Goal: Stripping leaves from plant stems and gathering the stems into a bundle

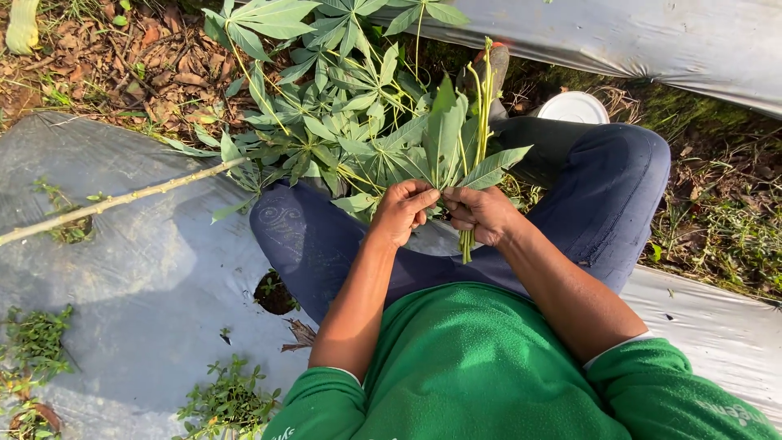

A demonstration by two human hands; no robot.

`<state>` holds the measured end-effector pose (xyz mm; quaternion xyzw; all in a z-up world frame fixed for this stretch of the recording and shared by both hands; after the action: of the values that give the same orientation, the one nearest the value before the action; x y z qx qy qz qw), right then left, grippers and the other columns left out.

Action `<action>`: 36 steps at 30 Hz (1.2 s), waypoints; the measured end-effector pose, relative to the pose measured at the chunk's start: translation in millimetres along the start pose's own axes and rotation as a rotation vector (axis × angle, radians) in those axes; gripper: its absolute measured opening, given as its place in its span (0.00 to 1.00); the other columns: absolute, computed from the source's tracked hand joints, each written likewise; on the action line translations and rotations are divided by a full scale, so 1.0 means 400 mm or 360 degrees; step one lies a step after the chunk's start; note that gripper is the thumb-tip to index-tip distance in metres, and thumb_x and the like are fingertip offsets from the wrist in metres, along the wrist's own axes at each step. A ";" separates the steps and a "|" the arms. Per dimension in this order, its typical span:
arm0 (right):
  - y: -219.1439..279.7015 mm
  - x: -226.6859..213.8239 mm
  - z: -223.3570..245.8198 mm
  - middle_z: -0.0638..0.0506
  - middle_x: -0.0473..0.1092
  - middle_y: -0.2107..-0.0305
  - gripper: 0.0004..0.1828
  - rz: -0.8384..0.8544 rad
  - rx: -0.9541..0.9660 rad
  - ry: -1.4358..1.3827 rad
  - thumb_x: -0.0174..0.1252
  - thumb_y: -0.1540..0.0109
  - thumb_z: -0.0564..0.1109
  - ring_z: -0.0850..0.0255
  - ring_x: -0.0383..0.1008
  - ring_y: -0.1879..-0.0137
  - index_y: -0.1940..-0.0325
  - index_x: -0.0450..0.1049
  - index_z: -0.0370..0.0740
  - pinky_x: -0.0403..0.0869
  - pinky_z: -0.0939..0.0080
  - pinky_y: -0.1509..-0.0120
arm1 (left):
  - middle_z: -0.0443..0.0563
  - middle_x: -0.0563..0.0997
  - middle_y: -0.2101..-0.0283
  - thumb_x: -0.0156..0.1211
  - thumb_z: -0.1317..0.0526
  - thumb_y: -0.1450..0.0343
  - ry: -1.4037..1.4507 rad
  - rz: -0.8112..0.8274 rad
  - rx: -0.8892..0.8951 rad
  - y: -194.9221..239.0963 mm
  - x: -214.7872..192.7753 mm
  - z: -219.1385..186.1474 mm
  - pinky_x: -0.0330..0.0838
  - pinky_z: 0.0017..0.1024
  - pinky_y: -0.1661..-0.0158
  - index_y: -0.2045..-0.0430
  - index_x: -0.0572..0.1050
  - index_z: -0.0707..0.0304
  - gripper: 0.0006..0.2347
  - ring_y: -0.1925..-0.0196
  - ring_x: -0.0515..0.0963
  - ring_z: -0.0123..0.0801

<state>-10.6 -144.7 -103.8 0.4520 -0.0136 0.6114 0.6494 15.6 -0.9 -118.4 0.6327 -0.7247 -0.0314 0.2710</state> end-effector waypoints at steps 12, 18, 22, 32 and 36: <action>-0.016 -0.012 -0.014 0.49 0.61 0.83 0.09 0.0036 -0.0010 0.0075 0.64 0.39 0.34 0.73 0.51 0.89 0.67 0.69 0.34 0.55 0.71 0.84 | 0.59 0.79 0.79 0.72 0.64 0.32 0.0091 -0.0102 0.0077 -0.007 -0.016 -0.021 0.58 0.14 0.91 0.71 0.77 0.69 0.08 0.91 0.71 0.22; -0.001 0.005 0.013 0.48 0.63 0.83 0.15 0.0006 -0.0060 0.0054 0.67 0.37 0.36 0.73 0.51 0.87 0.75 0.71 0.31 0.54 0.70 0.83 | 0.59 0.80 0.79 0.71 0.64 0.31 0.0099 -0.0152 0.0066 -0.008 -0.014 -0.015 0.58 0.14 0.91 0.70 0.77 0.69 0.07 0.90 0.71 0.22; -0.013 0.018 0.018 0.48 0.62 0.83 0.14 0.0012 -0.0033 0.0076 0.68 0.38 0.36 0.73 0.51 0.88 0.74 0.72 0.30 0.55 0.69 0.83 | 0.59 0.80 0.78 0.71 0.64 0.31 0.0104 -0.0205 0.0048 0.000 -0.022 -0.010 0.57 0.14 0.91 0.70 0.77 0.69 0.08 0.90 0.70 0.23; -0.056 -0.006 0.010 0.49 0.59 0.83 0.16 -0.0032 0.0022 0.0022 0.67 0.35 0.43 0.71 0.52 0.89 0.70 0.72 0.30 0.56 0.70 0.84 | 0.58 0.79 0.78 0.71 0.64 0.31 0.0101 -0.0296 0.0069 -0.033 -0.024 -0.003 0.59 0.14 0.91 0.69 0.78 0.69 0.08 0.90 0.71 0.22; -0.043 -0.002 0.011 0.49 0.60 0.82 0.15 -0.0034 0.0009 0.0034 0.66 0.34 0.43 0.72 0.53 0.88 0.69 0.73 0.29 0.57 0.70 0.84 | 0.59 0.79 0.78 0.71 0.64 0.32 0.0078 -0.0307 0.0070 -0.033 -0.021 -0.004 0.58 0.15 0.91 0.69 0.78 0.69 0.08 0.90 0.71 0.23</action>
<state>5.3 -145.2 -111.4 0.4474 -0.0002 0.6092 0.6547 28.5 4.7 -125.2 0.7060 -0.6541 -0.0259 0.2704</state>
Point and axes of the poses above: each hand's wrist, its own y-axis away from the middle knuckle, its own x-axis out of the palm, z = x × y, the point moved 10 cm from there along -y, towards the middle knuckle
